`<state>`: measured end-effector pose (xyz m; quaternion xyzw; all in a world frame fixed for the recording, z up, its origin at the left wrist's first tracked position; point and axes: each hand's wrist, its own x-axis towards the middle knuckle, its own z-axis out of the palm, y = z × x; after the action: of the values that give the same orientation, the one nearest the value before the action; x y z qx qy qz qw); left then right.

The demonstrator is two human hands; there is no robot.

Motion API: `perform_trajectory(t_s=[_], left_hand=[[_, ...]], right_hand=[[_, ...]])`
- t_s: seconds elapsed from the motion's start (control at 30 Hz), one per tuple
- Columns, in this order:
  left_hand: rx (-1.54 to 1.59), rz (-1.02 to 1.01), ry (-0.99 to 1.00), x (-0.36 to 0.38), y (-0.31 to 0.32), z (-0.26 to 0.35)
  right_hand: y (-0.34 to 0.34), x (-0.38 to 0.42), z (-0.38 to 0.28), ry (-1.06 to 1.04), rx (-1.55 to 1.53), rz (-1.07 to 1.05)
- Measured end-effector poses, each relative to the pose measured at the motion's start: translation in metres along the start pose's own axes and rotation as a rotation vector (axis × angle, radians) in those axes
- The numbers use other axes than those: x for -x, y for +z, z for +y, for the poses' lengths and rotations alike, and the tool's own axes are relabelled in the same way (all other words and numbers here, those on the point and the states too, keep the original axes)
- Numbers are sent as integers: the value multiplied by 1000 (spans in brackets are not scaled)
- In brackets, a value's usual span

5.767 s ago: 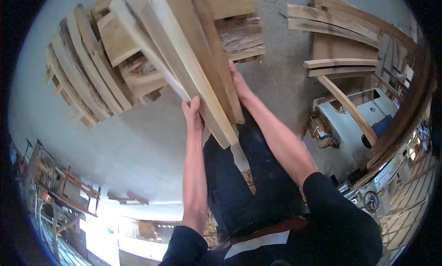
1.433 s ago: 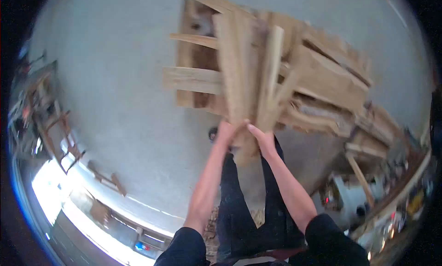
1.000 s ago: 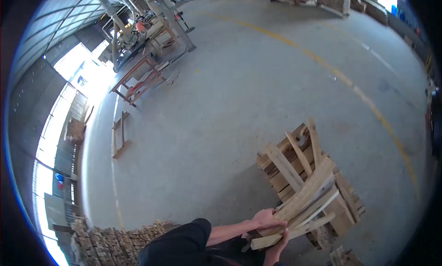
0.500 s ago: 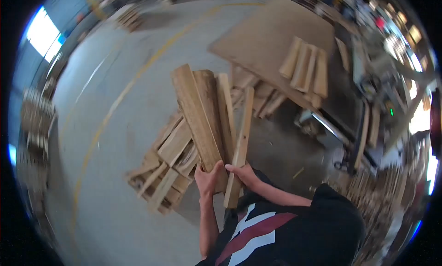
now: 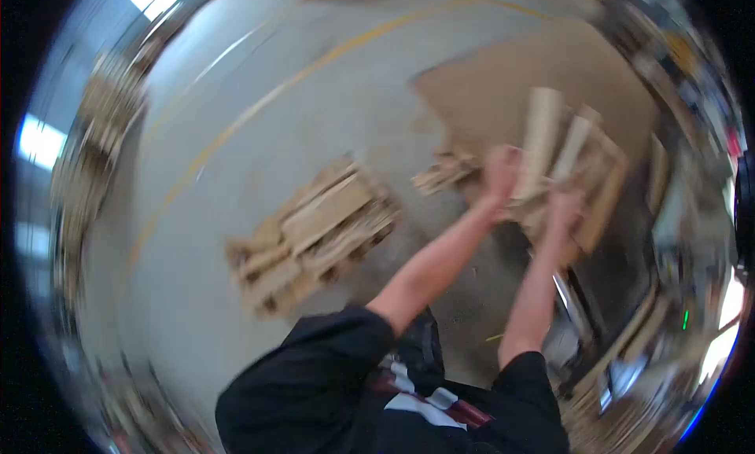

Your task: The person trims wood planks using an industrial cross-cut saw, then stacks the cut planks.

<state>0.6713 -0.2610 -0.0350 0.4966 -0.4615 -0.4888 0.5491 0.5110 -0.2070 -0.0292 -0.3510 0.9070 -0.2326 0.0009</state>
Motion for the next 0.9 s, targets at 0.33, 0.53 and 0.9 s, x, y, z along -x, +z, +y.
perform_trajectory(t_s=[0.33,0.53,0.9], left_hand=[[-643,-411,-305,194,-307,-162],[-871,224,-903,320,-656,-190],[-1321,284,-628,273,-1049,-403]], right_hand=[[80,173,-14,-685,-361,74],[189,431,-31,-414,-333,-978],[526,874,-338,-1299,-339,-1110]])
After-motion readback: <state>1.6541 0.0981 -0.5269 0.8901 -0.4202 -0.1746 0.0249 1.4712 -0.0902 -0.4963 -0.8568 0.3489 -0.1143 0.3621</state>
